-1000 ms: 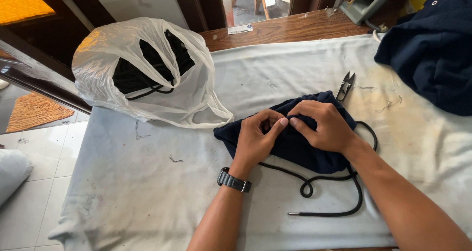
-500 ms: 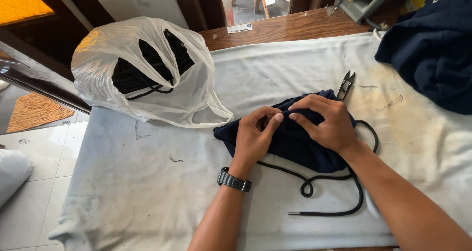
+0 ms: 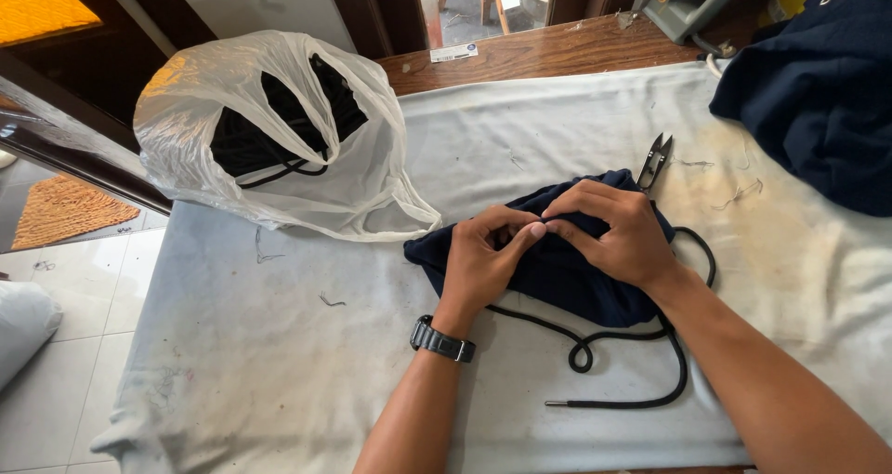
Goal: The person threads a black drawstring through the waistband of a navy blue garment by hand.
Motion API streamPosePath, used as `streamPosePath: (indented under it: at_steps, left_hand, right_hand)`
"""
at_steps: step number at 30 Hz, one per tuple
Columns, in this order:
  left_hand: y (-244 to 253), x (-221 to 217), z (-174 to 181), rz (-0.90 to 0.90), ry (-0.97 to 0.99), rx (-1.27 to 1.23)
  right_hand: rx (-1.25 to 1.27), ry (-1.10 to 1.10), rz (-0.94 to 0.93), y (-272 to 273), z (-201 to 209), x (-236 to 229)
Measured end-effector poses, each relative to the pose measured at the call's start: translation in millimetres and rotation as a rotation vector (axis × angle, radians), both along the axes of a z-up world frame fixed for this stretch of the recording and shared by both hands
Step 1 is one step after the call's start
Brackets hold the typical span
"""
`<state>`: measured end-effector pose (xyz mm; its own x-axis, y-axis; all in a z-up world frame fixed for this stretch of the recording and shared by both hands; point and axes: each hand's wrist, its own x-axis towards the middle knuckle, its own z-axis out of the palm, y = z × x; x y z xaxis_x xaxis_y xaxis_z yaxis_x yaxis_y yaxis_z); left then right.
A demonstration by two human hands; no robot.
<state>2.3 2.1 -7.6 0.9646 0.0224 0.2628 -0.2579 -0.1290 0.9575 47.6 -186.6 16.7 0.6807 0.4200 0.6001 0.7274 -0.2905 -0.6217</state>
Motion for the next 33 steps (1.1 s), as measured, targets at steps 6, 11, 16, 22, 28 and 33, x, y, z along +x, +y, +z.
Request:
streamPosePath:
  at_steps: [6, 11, 16, 22, 28, 33]
  left_hand:
    - [0.5, -1.3, 1.6, 0.005, 0.005, 0.005]
    - [0.5, -0.5, 0.1, 0.0, 0.008, -0.012]
    - [-0.5, -1.0, 1.4, 0.009, 0.015, -0.025]
    - [-0.6, -2.2, 4.6, 0.016, -0.013, -0.055]
    - [-2.8, -0.7, 0.2, 0.046, -0.049, -0.073]
    - [-11.0, 6.2, -2.3, 0.094, -0.022, -0.049]
  right_hand:
    - [-0.004, 0.004, 0.013, -1.3, -2.2, 0.3]
    - [-0.013, -0.022, -0.011, 0.2, -1.0, -1.6]
    - [-0.043, -0.051, -0.053, -7.7, -4.4, 2.9]
    - [-0.078, -0.133, -0.041, -7.7, -13.0, 4.6]
    - [-0.056, -0.283, -0.056, -4.7, -7.7, 2.8]
    - [-0.145, -0.482, -0.132, -7.7, 18.7, -18.3]
